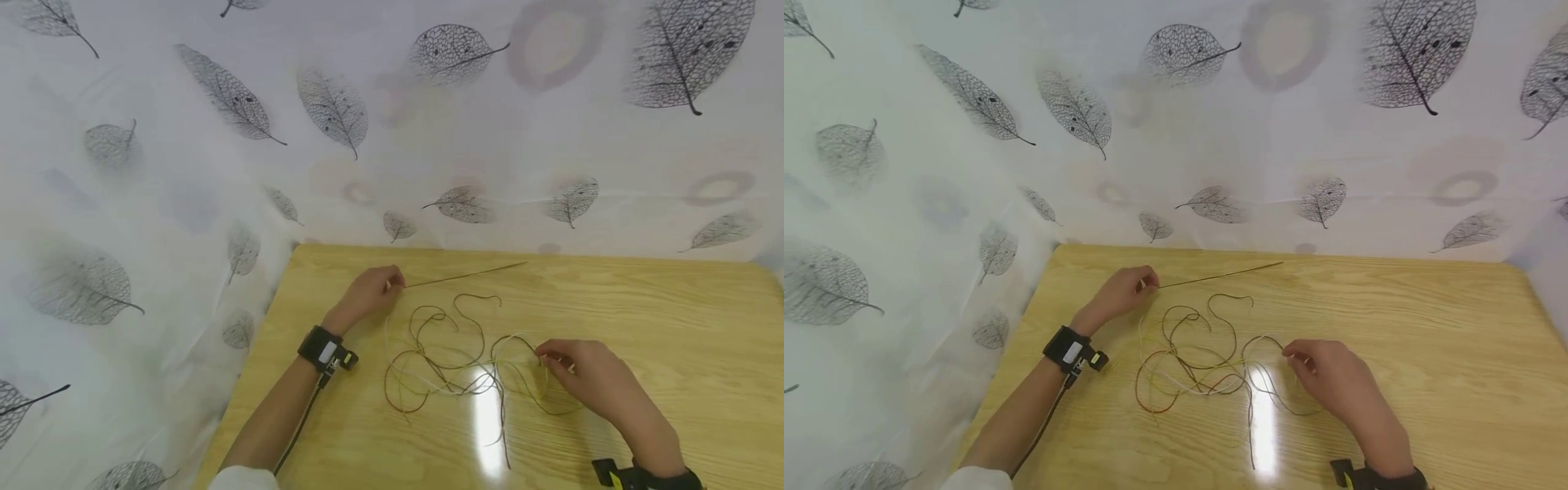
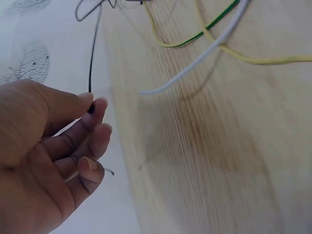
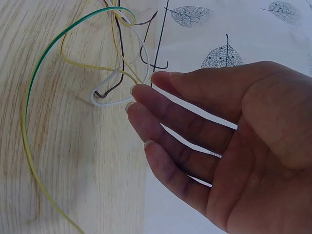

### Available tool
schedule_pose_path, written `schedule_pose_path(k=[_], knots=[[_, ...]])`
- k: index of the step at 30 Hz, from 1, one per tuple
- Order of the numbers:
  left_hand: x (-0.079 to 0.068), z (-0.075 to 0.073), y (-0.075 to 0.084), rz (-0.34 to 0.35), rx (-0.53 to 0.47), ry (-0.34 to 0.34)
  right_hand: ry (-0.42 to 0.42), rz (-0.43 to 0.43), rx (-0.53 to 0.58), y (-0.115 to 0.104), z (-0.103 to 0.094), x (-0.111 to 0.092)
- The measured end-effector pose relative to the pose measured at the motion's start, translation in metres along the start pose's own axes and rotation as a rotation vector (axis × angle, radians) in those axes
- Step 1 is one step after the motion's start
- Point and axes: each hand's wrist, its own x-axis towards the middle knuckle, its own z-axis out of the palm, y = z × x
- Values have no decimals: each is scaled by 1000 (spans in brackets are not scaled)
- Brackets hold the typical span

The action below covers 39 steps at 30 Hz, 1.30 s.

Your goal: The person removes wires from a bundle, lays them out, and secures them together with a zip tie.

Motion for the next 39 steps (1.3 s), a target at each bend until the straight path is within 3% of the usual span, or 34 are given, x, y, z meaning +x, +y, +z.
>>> schedule_pose_path(k=[8,13,22,26,30,39], knots=[[-51,-31,7,94,6,140,3,-30,-11,-4,2,5],[-71,-47,20,158,-3,205,6,-25,-22,-3,-1,6],[-100,-60,39,139,57,242,27,-14,-38,-5,-8,4],[-107,-66,47,174,58,273,71,-39,-52,-10,-11,6],[-109,-70,53,202,65,276,111,-118,-54,-22,-9,14],[-114,-69,66,267,77,239,-6,-221,-38,-60,2,50]])
